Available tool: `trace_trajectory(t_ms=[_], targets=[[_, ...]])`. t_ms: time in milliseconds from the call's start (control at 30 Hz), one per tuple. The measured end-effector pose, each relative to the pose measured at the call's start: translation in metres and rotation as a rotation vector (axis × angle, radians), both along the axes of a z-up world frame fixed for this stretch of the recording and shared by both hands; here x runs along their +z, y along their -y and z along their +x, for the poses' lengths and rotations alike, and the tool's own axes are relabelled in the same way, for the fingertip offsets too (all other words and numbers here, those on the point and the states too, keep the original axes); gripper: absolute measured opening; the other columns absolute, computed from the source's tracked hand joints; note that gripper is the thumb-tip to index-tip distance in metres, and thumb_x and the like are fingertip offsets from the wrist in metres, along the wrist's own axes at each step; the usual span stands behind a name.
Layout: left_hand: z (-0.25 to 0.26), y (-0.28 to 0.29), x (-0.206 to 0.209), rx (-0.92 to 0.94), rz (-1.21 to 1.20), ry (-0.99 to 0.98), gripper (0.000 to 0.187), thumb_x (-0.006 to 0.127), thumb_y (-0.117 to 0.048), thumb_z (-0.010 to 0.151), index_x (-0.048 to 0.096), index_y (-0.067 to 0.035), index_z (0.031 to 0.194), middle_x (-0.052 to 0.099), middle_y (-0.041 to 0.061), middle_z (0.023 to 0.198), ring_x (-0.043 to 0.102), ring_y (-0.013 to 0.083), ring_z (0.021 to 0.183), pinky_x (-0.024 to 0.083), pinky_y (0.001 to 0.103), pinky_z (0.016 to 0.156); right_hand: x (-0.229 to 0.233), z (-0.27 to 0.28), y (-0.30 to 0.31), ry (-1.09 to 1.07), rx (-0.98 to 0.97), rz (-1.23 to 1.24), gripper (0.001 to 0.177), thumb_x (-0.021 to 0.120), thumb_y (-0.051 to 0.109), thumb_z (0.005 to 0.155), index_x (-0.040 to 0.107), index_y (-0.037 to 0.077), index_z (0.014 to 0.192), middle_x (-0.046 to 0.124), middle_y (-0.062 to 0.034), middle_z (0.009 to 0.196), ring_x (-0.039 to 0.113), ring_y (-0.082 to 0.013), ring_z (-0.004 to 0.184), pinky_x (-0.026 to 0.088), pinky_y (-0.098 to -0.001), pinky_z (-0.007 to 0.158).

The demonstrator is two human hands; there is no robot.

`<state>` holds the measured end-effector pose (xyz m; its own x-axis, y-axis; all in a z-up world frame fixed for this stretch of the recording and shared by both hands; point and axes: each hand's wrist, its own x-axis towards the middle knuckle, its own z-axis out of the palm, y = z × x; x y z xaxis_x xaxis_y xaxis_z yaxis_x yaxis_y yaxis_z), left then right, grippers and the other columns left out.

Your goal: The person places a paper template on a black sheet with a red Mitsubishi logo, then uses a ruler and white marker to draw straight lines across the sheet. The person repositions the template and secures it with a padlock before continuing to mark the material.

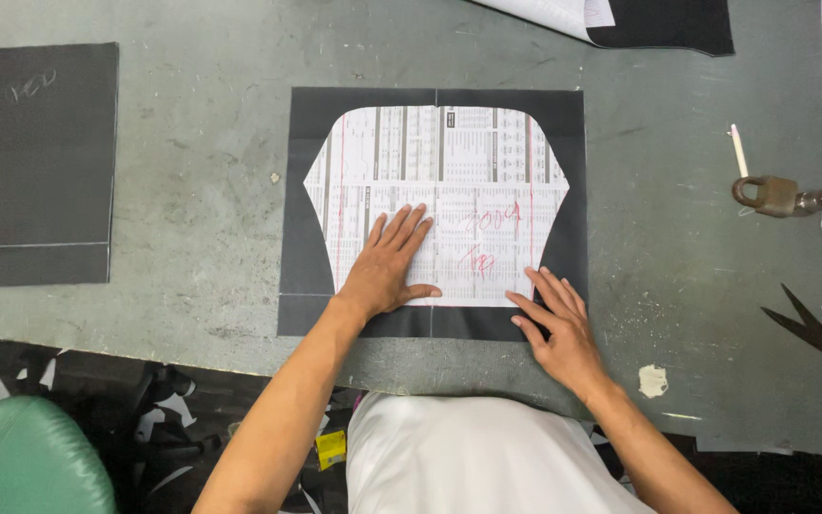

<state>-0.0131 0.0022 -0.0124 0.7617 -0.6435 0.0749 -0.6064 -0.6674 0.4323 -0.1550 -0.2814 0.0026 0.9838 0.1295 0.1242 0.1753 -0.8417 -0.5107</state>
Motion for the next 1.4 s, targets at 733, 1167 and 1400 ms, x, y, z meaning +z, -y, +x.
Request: trace_trajectory(t_ms=[733,1167,1400], targets=[[-0.087,0.038,0.005,0.245,-0.118,-0.081,0.087,0.070,-0.034,0.090,0.027,0.005,0.154,0.020,0.023,0.164,0.011,0.0391,0.154,0.007,0.057,0.123,-0.003,-0.001,-0.003,0.038,-0.031,0.008,0.035,0.070,0.022,0.089,0.074,0.023,0.124,0.050,-0.0046,0.155,0.038,-0.0277,0.149,0.026,-0.0487,0.123],[-0.023,0.039,-0.021,0.212,-0.024,0.253,0.057,0.047,-0.034,0.106,0.043,0.000,0.152,0.034,0.012,0.164,0.025,0.0294,0.154,0.018,0.053,0.126,0.003,-0.002,-0.004,0.008,-0.031,-0.009,0.035,0.071,0.023,0.088,0.075,0.024,0.123,0.050,-0.0037,0.154,0.038,-0.0266,0.147,0.026,-0.0486,0.123],[-0.022,0.032,-0.029,0.154,0.007,0.275,0.060,0.051,-0.034,0.104,0.044,0.001,0.152,0.036,0.013,0.163,0.025,0.0293,0.153,0.020,0.052,0.124,0.000,-0.006,-0.005,-0.017,-0.058,0.011,0.034,0.071,0.022,0.088,0.075,0.024,0.122,0.049,-0.0029,0.155,0.036,-0.0258,0.148,0.024,-0.0489,0.123]])
